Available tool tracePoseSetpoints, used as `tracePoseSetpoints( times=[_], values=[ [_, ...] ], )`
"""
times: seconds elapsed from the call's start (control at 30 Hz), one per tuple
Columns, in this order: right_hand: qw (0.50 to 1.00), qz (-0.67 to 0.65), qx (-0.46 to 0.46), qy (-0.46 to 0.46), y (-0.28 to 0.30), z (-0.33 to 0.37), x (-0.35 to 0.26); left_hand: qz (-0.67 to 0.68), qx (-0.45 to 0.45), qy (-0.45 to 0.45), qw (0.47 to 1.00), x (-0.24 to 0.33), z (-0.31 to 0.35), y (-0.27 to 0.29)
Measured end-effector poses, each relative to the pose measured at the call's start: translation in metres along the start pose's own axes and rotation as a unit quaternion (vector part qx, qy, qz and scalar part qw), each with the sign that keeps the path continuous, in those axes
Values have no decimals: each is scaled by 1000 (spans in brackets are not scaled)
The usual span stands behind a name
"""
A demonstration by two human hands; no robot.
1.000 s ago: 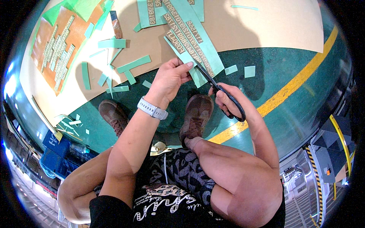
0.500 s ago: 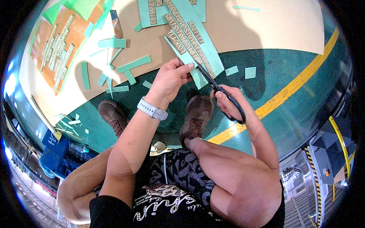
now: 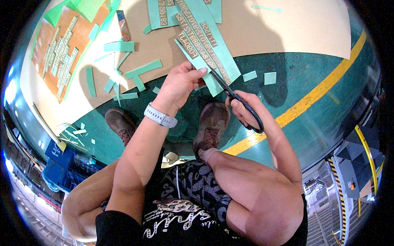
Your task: The person cuts individual printed labels from a larger teal-colored sheet using scissors.
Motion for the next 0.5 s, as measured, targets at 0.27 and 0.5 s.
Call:
tracePoseSetpoints(
  times=[0.27, 0.5],
  values=[
    [999, -8, -16, -34, -2, -6, 1, -19, -15, 9, 1000, 5, 1, -7],
    [1000, -13, 6, -19, -1, -9, 3, -26, -18, 17, 999, 7, 2, -9]
  ],
)
Point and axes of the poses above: each hand's wrist, its own z-axis away from the middle knuckle, its own y-axis out of the back of the hand, x = y × z, the point moved 10 cm from there along -z, towards the middle knuckle, and after that the axes turned 8 degrees about -y, right-handed, at the moved point
